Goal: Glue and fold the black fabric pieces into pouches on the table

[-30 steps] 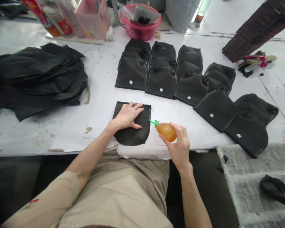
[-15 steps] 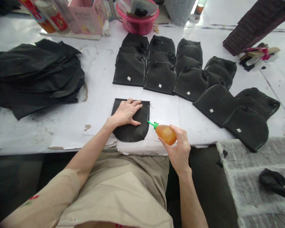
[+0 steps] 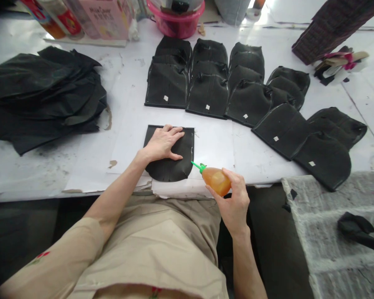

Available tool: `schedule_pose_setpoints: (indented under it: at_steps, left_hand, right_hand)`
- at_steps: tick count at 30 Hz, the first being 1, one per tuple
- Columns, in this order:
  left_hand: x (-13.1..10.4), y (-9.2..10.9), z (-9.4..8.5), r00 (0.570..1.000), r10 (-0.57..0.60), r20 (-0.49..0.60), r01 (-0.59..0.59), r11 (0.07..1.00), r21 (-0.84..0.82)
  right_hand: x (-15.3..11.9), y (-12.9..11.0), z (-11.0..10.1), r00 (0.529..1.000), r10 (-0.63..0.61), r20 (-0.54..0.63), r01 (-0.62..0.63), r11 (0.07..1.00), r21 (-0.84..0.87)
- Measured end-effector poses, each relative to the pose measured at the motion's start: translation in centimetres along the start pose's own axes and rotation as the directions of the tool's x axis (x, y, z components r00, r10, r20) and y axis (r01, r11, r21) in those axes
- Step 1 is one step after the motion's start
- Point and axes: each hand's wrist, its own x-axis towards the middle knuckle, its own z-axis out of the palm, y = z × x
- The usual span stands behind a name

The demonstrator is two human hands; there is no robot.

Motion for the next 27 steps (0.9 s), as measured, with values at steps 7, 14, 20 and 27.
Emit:
schedule_pose_setpoints:
  at_steps: [7,14,20,27]
  left_hand:
    - [-2.2,0.9,0.4,0.995,-0.019,-0.095,0.014,0.998,-0.054]
    - [-6.9,3.2,2.0,0.980,0.151,-0.131,-0.174,0.965,-0.195]
    - [-7.2,3.2,2.8,0.980,0.167,-0.110,-0.184,0.968,-0.171]
    - [-7.2,3.1,2.8,0.983,0.155,-0.103,-0.171,0.970,-0.174]
  right_hand:
    - [-0.8,0.4,0.2,1.000,0.019,-0.013,-0.019,1.000,0.008]
    - [-1.2,0.7,0.2,0.999,0.037,-0.010,-0.036,0.999,0.034]
    - [-1.7,0.3,0.0,0.999,0.040,-0.016,-0.040,0.999,0.006]
    - [-2.7,0.3,-0.2,0.998,0.058,-0.005,-0.058,0.998,0.019]
